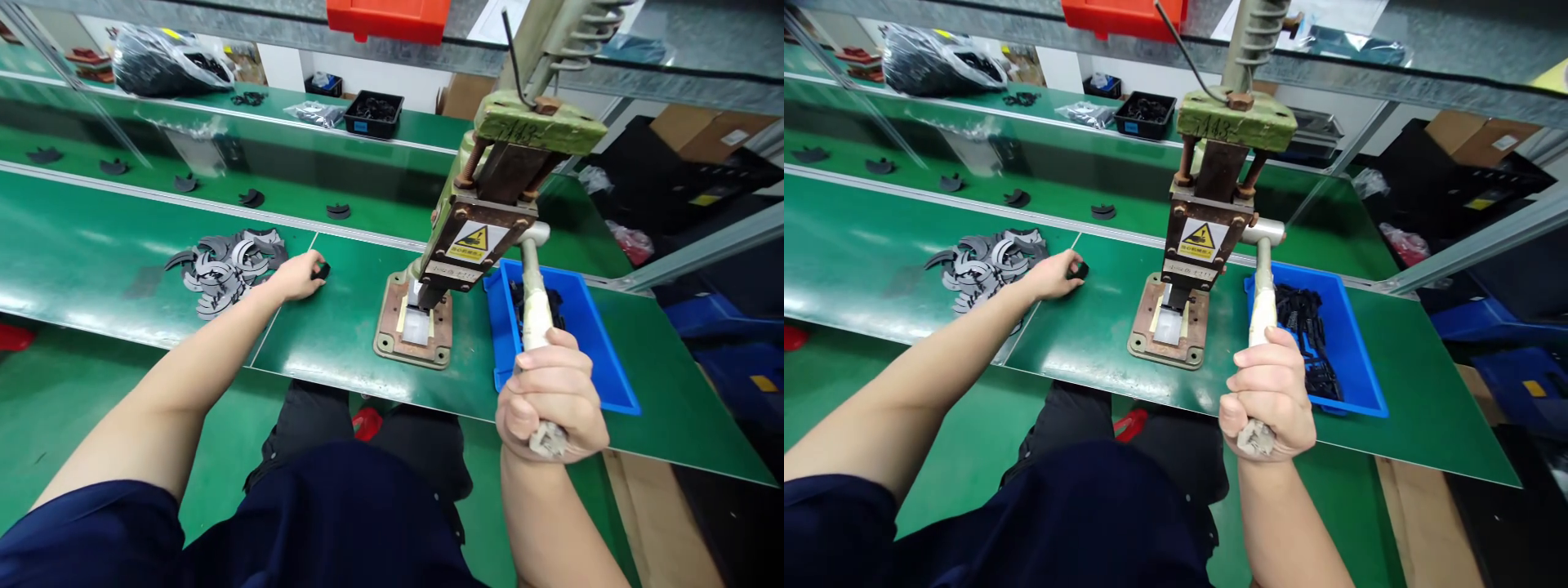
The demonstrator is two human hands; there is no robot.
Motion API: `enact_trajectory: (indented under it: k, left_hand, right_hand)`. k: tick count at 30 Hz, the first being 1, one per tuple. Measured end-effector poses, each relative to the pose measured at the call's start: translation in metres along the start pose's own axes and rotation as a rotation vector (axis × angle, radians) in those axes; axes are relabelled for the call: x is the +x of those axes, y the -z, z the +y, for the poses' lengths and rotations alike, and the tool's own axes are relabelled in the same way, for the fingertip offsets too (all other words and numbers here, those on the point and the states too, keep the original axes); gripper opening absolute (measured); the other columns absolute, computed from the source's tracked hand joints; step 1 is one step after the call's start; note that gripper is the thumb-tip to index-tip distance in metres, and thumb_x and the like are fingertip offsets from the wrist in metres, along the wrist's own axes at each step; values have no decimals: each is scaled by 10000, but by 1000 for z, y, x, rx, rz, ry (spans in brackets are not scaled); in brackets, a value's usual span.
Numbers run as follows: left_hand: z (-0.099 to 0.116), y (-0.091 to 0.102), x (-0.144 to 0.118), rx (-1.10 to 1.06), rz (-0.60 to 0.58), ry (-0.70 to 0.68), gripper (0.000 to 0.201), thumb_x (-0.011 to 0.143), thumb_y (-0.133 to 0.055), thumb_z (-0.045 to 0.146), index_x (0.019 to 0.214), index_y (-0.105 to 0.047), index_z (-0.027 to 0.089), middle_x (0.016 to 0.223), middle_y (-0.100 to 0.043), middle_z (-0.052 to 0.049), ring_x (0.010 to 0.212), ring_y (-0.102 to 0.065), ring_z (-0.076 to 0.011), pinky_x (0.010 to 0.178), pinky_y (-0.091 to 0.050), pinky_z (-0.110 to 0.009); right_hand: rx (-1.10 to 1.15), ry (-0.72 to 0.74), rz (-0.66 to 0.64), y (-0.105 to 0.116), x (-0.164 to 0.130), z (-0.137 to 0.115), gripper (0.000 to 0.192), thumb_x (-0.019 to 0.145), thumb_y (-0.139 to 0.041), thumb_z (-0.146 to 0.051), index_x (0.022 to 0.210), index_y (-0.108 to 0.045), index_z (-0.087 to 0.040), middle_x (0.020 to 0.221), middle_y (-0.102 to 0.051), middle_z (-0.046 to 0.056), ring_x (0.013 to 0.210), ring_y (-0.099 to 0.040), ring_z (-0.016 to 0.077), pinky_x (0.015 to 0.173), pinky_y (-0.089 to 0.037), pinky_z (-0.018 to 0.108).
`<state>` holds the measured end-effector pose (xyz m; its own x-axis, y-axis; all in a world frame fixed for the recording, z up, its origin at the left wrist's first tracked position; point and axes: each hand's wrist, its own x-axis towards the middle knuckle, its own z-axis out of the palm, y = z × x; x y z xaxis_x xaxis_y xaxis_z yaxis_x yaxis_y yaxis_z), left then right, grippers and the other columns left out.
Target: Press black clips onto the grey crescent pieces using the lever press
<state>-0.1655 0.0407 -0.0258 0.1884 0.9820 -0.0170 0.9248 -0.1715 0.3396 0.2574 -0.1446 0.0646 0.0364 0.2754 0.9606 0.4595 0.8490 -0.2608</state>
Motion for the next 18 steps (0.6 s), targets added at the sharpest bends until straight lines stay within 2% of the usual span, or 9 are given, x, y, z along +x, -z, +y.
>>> enact_trajectory:
  k: [4, 8, 10, 12, 15, 18]
  left_hand:
    - [32, -13, -1, -65, -26, -184, 373, 893, -667, 245, 1259, -598, 233, 1112, -765, -86, 1015, -726, -275, 880, -535, -369]
    - [64, -11, -9, -41, -17, -313, 337, 896, -646, 227, 1231, -606, 223, 1179, -743, -124, 1048, -721, -289, 888, -547, -380]
    - [77, -11, -12, -90, -28, -350, 341, 890, -666, 241, 1227, -615, 225, 1097, -753, -106, 983, -730, -287, 849, -550, -376]
    - [87, -16, -14, -210, -47, -337, 295, 884, -699, 282, 1171, -644, 234, 947, -748, -60, 861, -725, -258, 782, -544, -354]
    - [96, -34, -16, -488, -69, -223, 215, 883, -729, 408, 1003, -681, 236, 798, -711, -13, 707, -677, -199, 670, -517, -312]
    - [102, -49, -18, -750, -139, -86, 346, 858, -766, 549, 885, -667, 219, 716, -680, -4, 589, -617, -155, 560, -473, -281]
  right_hand:
    - [-39, -17, -14, 0, -1, -1, 70, 873, -706, -386, 803, -711, -392, 620, -617, -59, 687, -666, 205, 986, -608, 611]
    - [-56, -40, -16, 1, -1, -3, 92, 889, -688, -408, 798, -701, -399, 606, -603, -58, 694, -670, 199, 1002, -613, 597]
    - [-46, -40, -23, 2, -1, -4, 109, 887, -688, -393, 779, -690, -378, 614, -611, -56, 707, -673, 194, 1009, -609, 593]
    - [-25, -39, -25, 1, 0, -4, 119, 876, -698, -372, 759, -682, -361, 629, -626, -53, 720, -675, 199, 1017, -603, 595]
    - [4, -38, -20, 1, 0, -5, 106, 865, -707, -346, 761, -689, -360, 647, -633, -52, 740, -685, 208, 1035, -593, 595]
    - [-3, -42, -21, 1, 1, -5, 136, 865, -704, -344, 736, -662, -353, 640, -630, -59, 737, -689, 203, 1029, -599, 581]
